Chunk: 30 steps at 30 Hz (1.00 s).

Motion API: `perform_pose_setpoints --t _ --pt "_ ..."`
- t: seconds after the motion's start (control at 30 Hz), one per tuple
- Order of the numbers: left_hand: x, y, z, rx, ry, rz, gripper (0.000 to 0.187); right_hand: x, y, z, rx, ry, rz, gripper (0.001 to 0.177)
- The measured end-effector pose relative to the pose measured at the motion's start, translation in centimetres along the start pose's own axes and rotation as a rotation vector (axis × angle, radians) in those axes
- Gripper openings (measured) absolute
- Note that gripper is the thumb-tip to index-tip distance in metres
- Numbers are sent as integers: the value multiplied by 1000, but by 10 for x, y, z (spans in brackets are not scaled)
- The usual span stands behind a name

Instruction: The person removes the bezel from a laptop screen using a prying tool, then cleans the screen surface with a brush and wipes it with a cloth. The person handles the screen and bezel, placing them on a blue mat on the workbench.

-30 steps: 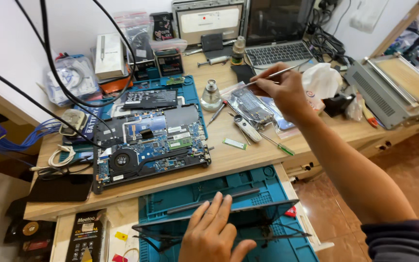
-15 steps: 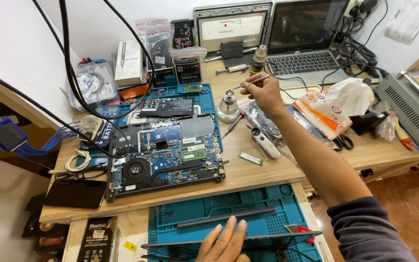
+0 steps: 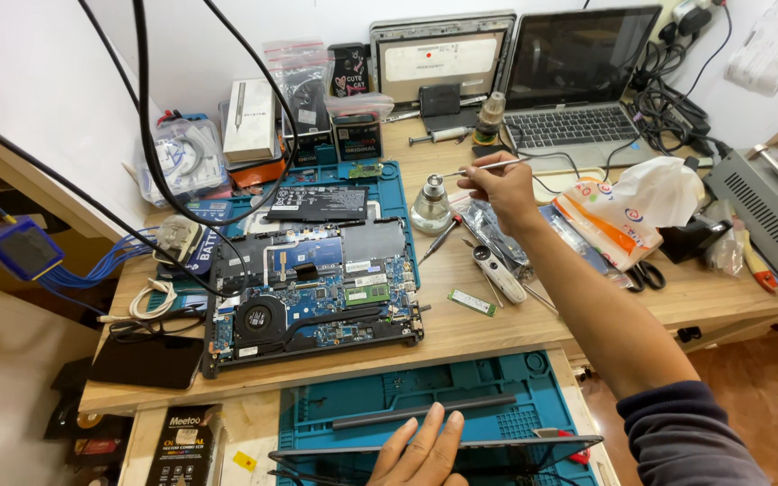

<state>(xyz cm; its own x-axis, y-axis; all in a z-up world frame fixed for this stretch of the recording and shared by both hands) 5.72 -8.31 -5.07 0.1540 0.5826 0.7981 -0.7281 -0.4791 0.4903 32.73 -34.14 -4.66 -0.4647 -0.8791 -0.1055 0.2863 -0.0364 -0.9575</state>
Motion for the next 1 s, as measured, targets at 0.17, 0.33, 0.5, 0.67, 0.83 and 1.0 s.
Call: perform_pose_setpoints --t 0.17,0.33,0.5,0.67,0.83,1.0 --pt "4 -4 2 -6 118 19 32 5 21 -9 -196 92 83 16" --pt "2 1 0 -4 35 1 30 6 27 -14 -237 122 84 14" --pt "2 3 -1 -25 21 6 31 5 30 -11 -232 106 54 16" --pt "10 9 2 -8 36 10 35 9 24 -16 -233 158 59 13" --pt "11 11 1 -19 35 12 34 11 28 -16 -235 148 116 14" --pt "21 16 6 -21 81 39 32 13 21 -20 -239 160 156 15"
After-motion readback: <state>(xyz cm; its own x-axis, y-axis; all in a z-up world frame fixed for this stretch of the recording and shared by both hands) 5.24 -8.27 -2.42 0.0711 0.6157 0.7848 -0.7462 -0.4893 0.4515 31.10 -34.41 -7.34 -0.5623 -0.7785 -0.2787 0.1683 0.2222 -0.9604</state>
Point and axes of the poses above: each hand's wrist, its own z-axis towards the middle knuckle, its own x-axis out of the back of the hand, y = z × x, the point moved 10 cm from there along z, towards the middle knuckle, and after that the axes turned 11 degrees about x, right-handed, at the moved point
